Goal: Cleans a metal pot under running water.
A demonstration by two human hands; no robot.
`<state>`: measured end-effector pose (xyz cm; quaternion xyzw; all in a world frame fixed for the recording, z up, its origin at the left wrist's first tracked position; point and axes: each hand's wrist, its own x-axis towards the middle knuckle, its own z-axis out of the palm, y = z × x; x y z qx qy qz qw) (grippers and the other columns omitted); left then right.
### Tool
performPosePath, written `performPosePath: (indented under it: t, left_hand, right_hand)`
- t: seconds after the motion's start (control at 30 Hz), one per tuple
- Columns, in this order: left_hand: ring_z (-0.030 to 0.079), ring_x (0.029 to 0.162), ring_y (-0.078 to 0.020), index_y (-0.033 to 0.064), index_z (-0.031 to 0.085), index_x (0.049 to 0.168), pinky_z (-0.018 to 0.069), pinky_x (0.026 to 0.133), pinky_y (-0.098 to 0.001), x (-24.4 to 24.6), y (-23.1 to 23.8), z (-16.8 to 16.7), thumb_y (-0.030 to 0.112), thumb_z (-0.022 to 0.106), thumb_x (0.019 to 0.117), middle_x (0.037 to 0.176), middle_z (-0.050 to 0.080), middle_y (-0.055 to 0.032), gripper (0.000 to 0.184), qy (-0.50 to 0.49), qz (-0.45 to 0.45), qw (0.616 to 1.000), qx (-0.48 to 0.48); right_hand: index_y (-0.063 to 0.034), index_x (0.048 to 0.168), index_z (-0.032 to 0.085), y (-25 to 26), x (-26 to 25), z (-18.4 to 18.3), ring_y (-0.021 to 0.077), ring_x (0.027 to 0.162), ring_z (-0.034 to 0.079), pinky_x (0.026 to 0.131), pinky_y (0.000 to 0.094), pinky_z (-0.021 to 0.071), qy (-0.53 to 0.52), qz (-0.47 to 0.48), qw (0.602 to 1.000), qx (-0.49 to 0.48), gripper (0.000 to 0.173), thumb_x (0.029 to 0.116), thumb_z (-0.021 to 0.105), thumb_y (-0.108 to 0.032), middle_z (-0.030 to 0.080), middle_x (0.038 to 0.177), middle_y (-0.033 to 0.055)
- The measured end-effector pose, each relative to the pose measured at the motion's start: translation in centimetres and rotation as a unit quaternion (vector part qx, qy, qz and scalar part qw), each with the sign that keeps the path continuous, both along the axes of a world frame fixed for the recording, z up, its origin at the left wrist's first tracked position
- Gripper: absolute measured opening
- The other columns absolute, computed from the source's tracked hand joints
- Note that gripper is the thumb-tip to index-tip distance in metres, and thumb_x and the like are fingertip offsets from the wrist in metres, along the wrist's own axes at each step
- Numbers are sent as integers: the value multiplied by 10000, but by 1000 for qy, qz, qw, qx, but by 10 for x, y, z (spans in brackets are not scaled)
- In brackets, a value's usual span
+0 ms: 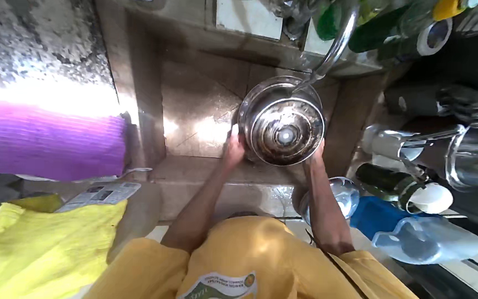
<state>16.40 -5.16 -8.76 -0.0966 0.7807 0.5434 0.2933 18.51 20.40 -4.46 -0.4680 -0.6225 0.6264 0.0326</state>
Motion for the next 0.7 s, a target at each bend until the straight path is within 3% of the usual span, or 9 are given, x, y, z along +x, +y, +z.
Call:
performPosePath:
  t: [0.13,0.23,0.33,0.4,0.47,0.53,0.6,0.63,0.7]
  left_hand:
    - [523,1378,-306,-11,345,1561,399,1176,-482,-22,-8,4,154,426,1084,1490,519,-233,511,5,-24,999,26]
    - [592,1299,-299,100,383,1577,462,1109,-502,-87,-29,22,168,408,1073,1436,577,-204,509,38,-168,985,25]
    - [585,1319,-314,135,527,1498,421,1147,-530,-144,-28,43,104,447,1070,1418,611,-170,436,103,-272,957,8]
    - [580,1325,-318,146,581,1458,411,1146,-548,-167,-22,51,101,487,1056,1409,623,-155,416,87,-287,954,-15]
    - [601,1289,-214,143,569,1466,454,1113,-441,-175,-17,58,106,439,1073,1416,624,-99,415,-29,-242,970,4]
    - [657,1079,-185,115,621,1368,531,905,-386,-168,-10,59,261,352,1084,1262,682,-93,418,-165,-99,977,92]
    - [620,1061,-198,93,610,1336,514,903,-415,-160,1,69,527,467,1039,1208,650,-91,545,-204,-38,968,139]
    - [651,1075,-212,81,644,1296,540,929,-443,-156,9,78,541,586,984,1196,681,-102,558,-188,-29,973,129]
    - [672,1086,-234,41,658,1276,553,955,-466,-149,27,88,248,720,929,1194,696,-144,409,-113,-58,987,101]
  right_hand:
    - [-95,1423,488,-4,7,2,204,1165,620,969,446,548,34,-47,993,-107,413,1117,305,-302,627,1292,115]
    - [-107,1419,527,16,-15,8,170,1170,638,996,423,553,41,77,990,-108,521,1119,271,-448,662,1281,74]
    - [-75,1144,658,21,-38,24,138,908,693,834,378,602,56,219,973,-47,304,1023,554,-333,716,985,36]
    - [-99,1056,686,12,-35,55,115,813,700,769,341,612,74,283,956,-20,235,994,640,-321,724,897,8]
    - [-134,967,624,-4,-17,88,81,616,600,559,254,536,63,345,935,57,192,1023,630,-318,620,759,-9]
    - [-103,889,588,-20,-3,97,110,539,501,473,256,438,84,388,905,152,175,983,685,-215,549,704,26]
    - [-43,916,666,-34,6,93,175,637,612,573,353,537,115,452,848,252,141,894,776,-129,649,786,88]
    - [-28,924,703,-41,10,87,211,708,673,647,418,583,128,484,817,288,159,829,814,-91,699,836,109]
    - [-38,908,719,-55,17,74,242,788,702,704,472,594,127,521,780,321,207,766,844,-119,717,881,107]
